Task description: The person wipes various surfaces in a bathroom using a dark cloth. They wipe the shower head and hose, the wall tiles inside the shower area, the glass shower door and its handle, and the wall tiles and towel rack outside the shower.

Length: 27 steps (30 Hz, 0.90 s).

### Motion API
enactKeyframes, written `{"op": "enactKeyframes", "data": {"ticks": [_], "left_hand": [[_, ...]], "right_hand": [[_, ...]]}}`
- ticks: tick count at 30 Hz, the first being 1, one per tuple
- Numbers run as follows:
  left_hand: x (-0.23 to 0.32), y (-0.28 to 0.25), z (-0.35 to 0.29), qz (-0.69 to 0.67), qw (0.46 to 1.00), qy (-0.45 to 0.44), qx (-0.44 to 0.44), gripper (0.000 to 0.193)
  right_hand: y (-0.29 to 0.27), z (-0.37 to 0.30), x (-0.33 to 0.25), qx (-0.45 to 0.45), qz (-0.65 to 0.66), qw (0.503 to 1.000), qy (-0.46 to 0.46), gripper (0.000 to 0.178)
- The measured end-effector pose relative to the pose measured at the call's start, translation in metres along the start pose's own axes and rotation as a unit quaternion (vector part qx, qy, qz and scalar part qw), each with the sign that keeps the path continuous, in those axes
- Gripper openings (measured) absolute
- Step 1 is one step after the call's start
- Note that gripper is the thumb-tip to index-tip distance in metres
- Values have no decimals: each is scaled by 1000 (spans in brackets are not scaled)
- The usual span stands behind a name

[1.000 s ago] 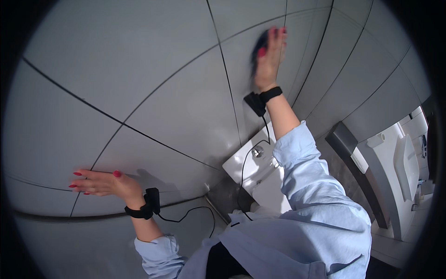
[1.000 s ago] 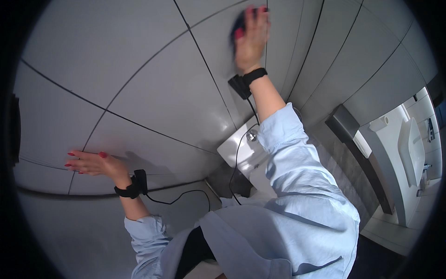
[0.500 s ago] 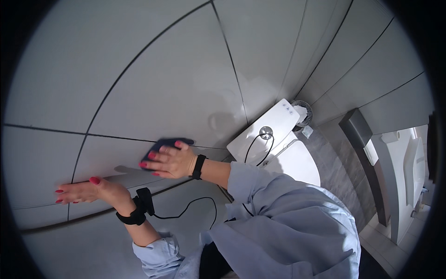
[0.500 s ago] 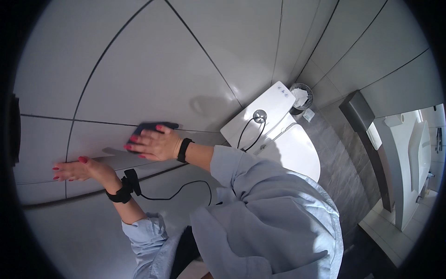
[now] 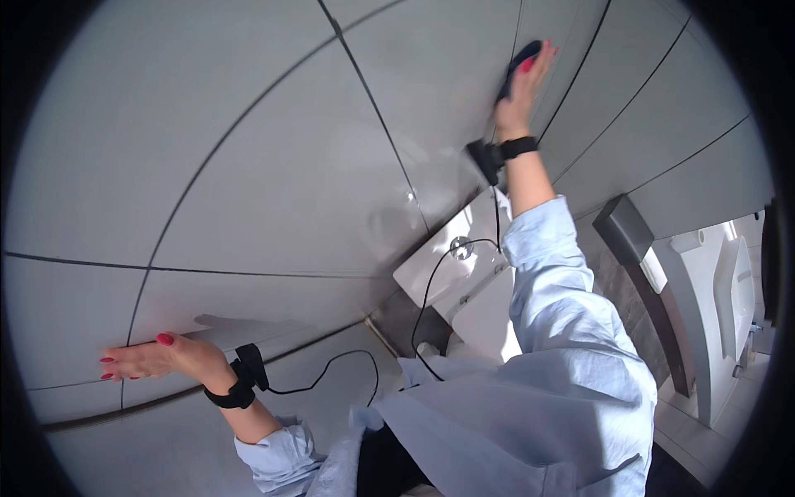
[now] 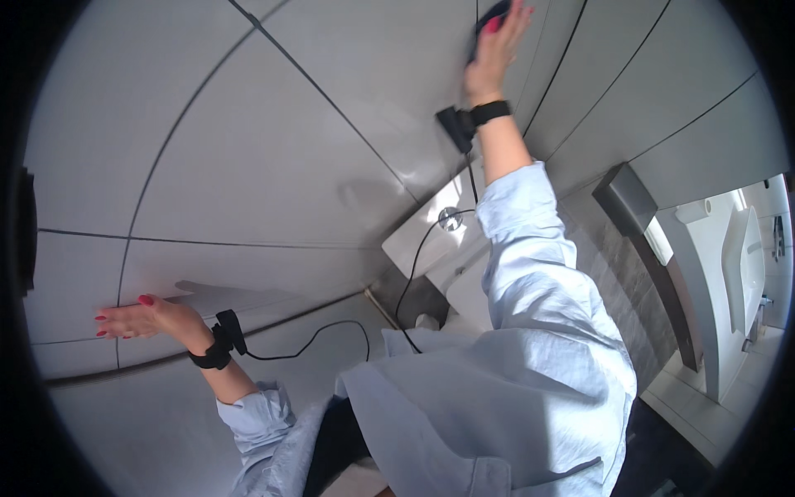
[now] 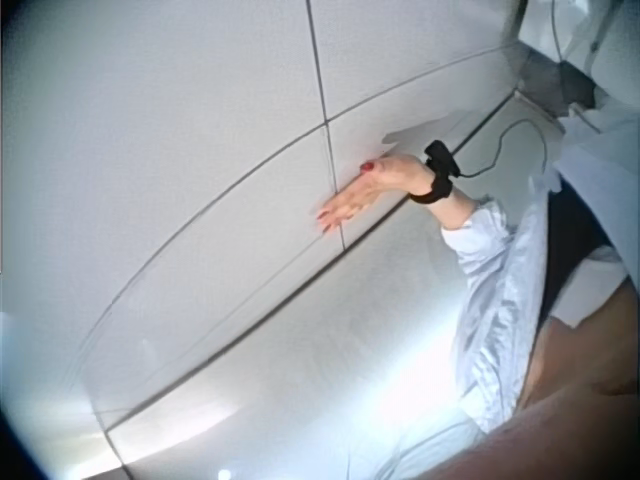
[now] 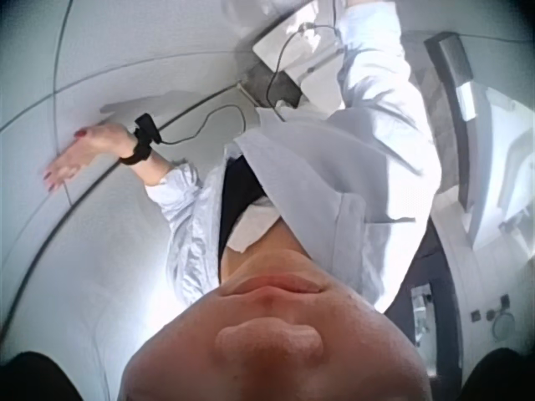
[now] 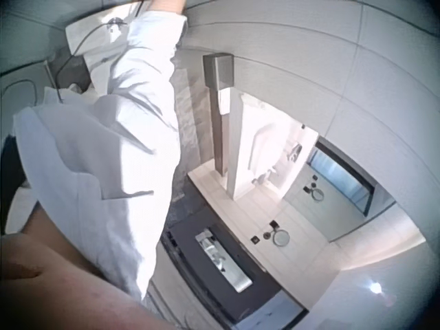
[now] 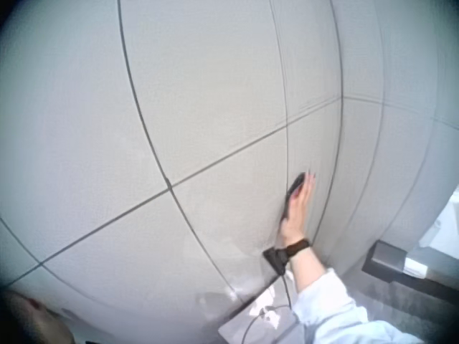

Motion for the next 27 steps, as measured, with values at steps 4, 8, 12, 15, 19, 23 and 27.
{"op": "enactKeyframes", "data": {"ticks": [4,8,12,15,19,23,27], "left_hand": [[1,3,-3,-19,1000,-20,11,102],[-3,1,-4,-19,999,-1,44,98],[-11,0,-9,-15,998,4,56,99],[-4,2,-9,-24,999,-3,49,98],[-1,-2,-3,-38,998,0,43,91],[-12,-3,-8,-4,999,17,48,82],[-4,-5,-8,24,998,7,52,83]], "right_hand": [[-8,76,3,22,127,968,215,63],[24,111,-109,-12,-41,995,93,70],[63,88,-254,-108,-62,989,-79,86],[84,31,-313,-264,-68,920,-283,87],[76,12,-324,-314,42,752,-579,58],[58,94,-268,-345,62,697,-625,49],[27,186,-168,-140,-55,952,-267,68]]}}
Point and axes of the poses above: each hand's wrist, its own z-axis towards the middle knuckle, its own y-axis out of the palm, x = y × z, the point moved 2 cm from there along z, towards the middle knuckle, and after that the axes turned 1 degree about z, right-handed, at the moved point
